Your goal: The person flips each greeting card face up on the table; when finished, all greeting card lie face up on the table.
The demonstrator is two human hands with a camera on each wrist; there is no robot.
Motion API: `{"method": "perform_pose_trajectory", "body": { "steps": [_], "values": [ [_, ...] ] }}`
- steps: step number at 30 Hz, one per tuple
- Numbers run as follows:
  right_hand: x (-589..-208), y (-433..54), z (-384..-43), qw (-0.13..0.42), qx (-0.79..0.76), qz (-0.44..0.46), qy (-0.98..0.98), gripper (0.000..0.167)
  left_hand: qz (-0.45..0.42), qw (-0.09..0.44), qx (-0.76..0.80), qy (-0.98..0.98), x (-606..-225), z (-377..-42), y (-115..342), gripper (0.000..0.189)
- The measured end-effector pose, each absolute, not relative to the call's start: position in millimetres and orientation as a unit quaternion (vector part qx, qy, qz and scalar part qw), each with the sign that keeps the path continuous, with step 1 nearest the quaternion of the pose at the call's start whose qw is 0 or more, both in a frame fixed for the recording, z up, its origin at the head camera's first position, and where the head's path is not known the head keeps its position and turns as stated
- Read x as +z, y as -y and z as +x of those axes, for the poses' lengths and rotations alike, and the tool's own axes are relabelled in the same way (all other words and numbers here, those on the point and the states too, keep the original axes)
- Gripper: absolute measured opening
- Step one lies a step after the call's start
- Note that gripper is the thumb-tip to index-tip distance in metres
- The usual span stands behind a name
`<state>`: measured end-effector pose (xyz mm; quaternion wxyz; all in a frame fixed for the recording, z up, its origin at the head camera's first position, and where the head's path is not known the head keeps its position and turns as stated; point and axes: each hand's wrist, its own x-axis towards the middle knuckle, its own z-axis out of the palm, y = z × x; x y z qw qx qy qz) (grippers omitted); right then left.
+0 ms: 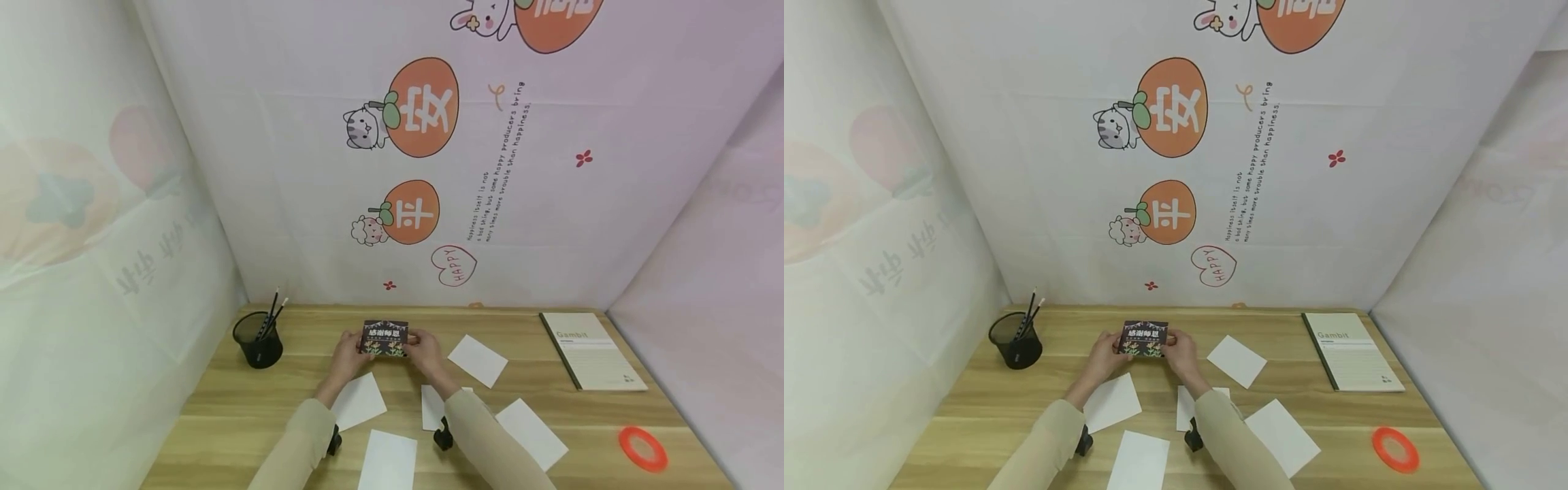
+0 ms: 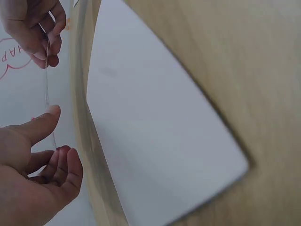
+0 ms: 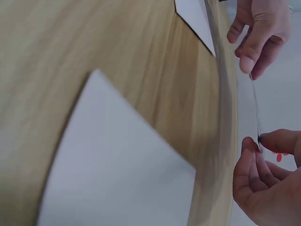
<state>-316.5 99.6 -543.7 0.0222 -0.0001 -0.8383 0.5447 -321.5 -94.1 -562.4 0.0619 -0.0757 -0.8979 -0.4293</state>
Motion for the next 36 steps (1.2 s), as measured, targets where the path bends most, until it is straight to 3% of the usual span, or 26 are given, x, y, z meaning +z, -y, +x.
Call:
{"method": "perform_pose_trajectory", "body": {
  "steps": [10, 18, 36],
  "values": [
    [-536, -62, -333, -0.047, 0.541, 0.043, 0.839, 0.052, -0.060, 0.047, -0.407, 0.910, -560, -329, 133, 0.039],
    [-538, -30, -343, -0.042, 0.512, 0.015, 0.858, 0.045, -0.015, 0.041, -0.379, 0.924, -551, -334, 151, 0.044],
    [-545, -9, -351, -0.066, 0.360, 0.039, 0.930, 0.052, 0.052, 0.024, -0.279, 0.958, -559, -345, 157, 0.041]
  ]
}}
